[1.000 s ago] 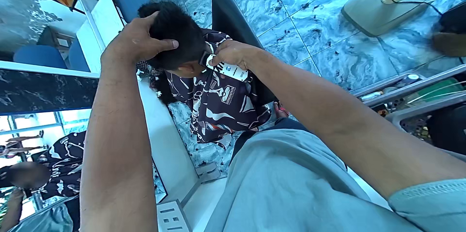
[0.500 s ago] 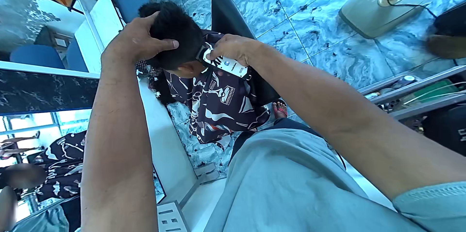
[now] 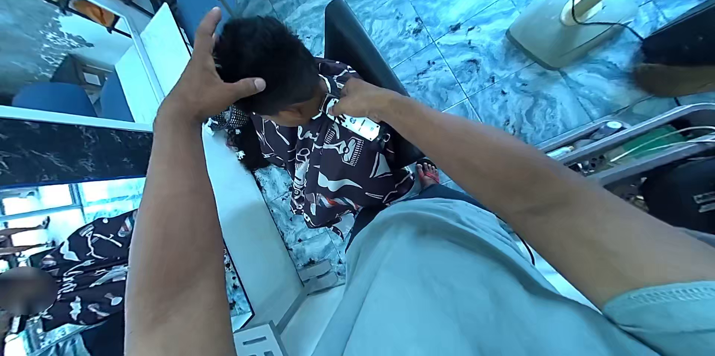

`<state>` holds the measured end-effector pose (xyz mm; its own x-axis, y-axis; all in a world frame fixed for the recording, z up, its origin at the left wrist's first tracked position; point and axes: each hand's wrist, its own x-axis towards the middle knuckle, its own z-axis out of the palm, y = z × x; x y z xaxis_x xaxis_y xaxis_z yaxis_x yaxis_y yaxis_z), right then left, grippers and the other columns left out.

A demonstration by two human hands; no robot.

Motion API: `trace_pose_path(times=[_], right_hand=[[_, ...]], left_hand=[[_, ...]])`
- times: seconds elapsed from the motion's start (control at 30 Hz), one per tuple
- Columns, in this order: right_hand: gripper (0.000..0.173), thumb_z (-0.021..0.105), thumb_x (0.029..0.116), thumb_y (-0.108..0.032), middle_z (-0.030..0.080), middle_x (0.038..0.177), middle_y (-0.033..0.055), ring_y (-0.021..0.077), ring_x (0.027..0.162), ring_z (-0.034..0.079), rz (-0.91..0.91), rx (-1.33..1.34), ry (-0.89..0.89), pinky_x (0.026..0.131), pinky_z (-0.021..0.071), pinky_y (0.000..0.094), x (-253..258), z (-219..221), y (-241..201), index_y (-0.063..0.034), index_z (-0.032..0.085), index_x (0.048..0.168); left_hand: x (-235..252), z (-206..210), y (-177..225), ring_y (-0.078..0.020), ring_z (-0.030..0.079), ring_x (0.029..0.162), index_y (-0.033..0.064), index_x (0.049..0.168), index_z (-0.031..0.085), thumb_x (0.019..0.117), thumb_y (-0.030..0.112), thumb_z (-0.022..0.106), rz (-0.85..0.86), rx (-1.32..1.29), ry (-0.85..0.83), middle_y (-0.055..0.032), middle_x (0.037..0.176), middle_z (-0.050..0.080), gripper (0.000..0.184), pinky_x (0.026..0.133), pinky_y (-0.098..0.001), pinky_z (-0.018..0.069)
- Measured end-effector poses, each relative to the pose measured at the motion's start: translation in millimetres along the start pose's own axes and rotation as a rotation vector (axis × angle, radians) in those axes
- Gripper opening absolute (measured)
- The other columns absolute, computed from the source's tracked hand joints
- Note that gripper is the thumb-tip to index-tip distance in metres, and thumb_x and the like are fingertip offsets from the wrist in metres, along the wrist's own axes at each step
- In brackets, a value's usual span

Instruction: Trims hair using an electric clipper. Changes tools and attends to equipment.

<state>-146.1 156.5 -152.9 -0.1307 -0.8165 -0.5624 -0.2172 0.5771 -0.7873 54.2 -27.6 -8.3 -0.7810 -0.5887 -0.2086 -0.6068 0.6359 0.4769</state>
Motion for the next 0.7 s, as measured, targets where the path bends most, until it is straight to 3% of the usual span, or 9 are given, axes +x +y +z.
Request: trace_pose_path(times=[0.07, 0.13, 0.23, 0.43, 0.7], right_hand=[[0.04, 0.077, 0.0877, -0.03, 0.066, 0.102, 0.0207, 0.032, 0.092, 0.066, 0.036, 0.029, 0.017, 0.081, 0.0534, 0.0571, 1.2, 6.1, 3.8, 0.0035, 0.066, 0.107], [0.037, 0.075, 0.0895, -0.028, 0.067, 0.1, 0.0185, 0.0278, 0.083, 0.068, 0.034, 0.105, 0.026, 0.076, 0.0576, 0.051, -0.3, 6.4, 1.6, 0.002, 0.064, 0.109], [0.033, 0.072, 0.0931, -0.027, 0.07, 0.096, 0.0169, 0.0249, 0.076, 0.07, -0.031, 0.258, 0.01, 0.071, 0.0612, 0.0448, -0.7, 6.6, 6.6, 0.0005, 0.066, 0.111], [0.032, 0.07, 0.0927, -0.026, 0.07, 0.095, 0.0172, 0.0249, 0.072, 0.07, -0.023, 0.321, 0.081, 0.065, 0.0611, 0.0427, -4.0, 9.7, 7.0, 0.0004, 0.065, 0.11], [0.031, 0.068, 0.0973, -0.021, 0.07, 0.096, 0.0172, 0.0242, 0.07, 0.07, -0.046, 0.499, 0.045, 0.061, 0.062, 0.0382, -9.9, 8.1, 5.7, 0.0004, 0.064, 0.118]], left_hand=[[-14.4, 3.4, -25.3, -0.0226, 0.046, 0.144, 0.021, 0.165, 0.019, 0.0807, 0.036, 0.085, 0.063, -0.031, 0.013, -0.0124, 0.164, 0.036, 0.108, 0.115, -0.0452, 0.0447], [-15.3, 7.0, -43.4, -0.0217, 0.052, 0.139, 0.0194, 0.163, 0.029, 0.0855, 0.04, 0.081, 0.09, -0.025, 0.007, -0.0131, 0.156, 0.048, 0.096, 0.116, -0.0459, 0.0436], [-8.7, 17.2, -60.2, -0.0139, 0.055, 0.135, 0.015, 0.159, 0.036, 0.0876, 0.045, 0.078, 0.143, -0.106, 0.0, -0.0099, 0.148, 0.057, 0.088, 0.116, -0.0392, 0.0445], [6.3, 16.8, -56.1, -0.0118, 0.056, 0.134, 0.0165, 0.159, 0.038, 0.0881, 0.049, 0.076, 0.133, -0.143, -0.022, -0.0078, 0.147, 0.057, 0.087, 0.115, -0.0382, 0.0446], [19.9, 12.1, -36.9, -0.0127, 0.059, 0.13, 0.017, 0.157, 0.042, 0.0909, 0.039, 0.077, 0.093, -0.154, -0.076, -0.0084, 0.144, 0.06, 0.078, 0.113, -0.0392, 0.047]])
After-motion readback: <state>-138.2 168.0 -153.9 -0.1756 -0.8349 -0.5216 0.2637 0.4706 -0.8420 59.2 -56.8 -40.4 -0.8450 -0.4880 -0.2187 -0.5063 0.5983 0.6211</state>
